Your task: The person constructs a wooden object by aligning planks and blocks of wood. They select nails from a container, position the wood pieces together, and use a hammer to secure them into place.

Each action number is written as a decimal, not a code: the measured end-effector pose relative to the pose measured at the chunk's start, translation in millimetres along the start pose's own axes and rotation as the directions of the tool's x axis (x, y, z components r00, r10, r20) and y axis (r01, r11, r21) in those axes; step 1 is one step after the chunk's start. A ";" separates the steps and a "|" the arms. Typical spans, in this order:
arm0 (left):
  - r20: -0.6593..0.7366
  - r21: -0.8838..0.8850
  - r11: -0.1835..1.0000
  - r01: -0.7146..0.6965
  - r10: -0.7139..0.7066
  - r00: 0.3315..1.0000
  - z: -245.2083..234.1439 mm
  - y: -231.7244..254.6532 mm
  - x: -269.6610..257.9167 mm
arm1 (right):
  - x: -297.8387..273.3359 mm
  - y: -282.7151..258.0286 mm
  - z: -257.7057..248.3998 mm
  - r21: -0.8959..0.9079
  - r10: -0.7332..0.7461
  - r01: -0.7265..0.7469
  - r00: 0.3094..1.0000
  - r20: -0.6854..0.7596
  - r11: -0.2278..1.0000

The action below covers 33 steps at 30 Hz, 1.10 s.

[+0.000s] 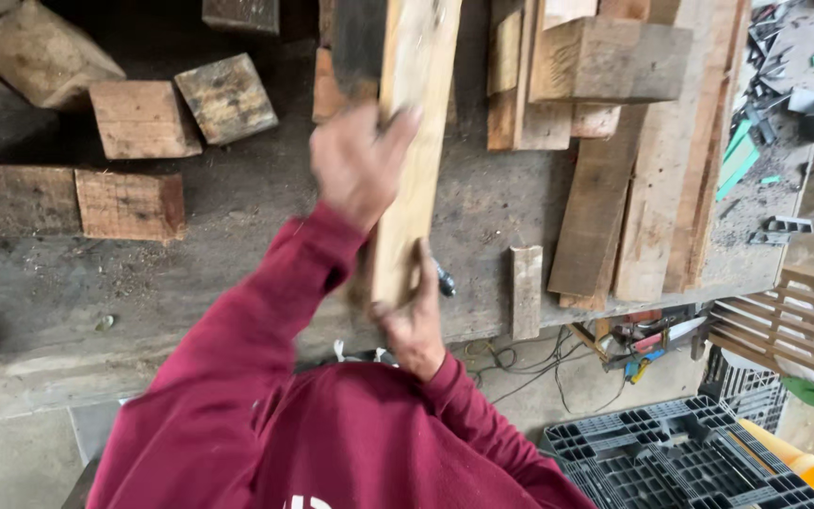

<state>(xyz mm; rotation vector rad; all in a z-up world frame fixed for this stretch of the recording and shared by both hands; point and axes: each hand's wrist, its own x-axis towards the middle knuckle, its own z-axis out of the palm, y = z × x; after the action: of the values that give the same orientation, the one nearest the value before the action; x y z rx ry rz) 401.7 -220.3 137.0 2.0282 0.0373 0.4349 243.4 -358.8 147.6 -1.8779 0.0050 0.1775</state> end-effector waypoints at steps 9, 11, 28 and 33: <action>-0.206 0.113 0.966 0.231 -0.205 0.957 141.2 17.0 88.4 | 78.1 33.1 -71.8 -0.209 -0.099 0.051 0.969 -0.226 0.977; -0.212 0.154 0.978 0.143 -0.108 0.971 143.4 24.1 89.1 | 85.7 39.5 -84.3 -0.217 -0.133 0.078 0.959 -0.251 0.973; 0.520 0.086 0.995 0.052 -0.090 0.849 363.4 61.5 227.2 | 176.0 42.2 -276.8 -0.728 -0.436 0.051 0.829 -0.351 0.684; 0.449 0.065 0.996 0.067 -0.089 0.889 351.1 73.4 222.8 | 169.6 30.8 -271.2 -0.664 -0.297 -0.060 0.862 -0.411 0.745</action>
<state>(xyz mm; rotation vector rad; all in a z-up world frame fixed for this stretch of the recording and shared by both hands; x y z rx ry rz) 710.5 -507.6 117.8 2.1210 -0.1578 -0.0995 440.7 -610.5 178.2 -2.5864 0.1946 -0.4753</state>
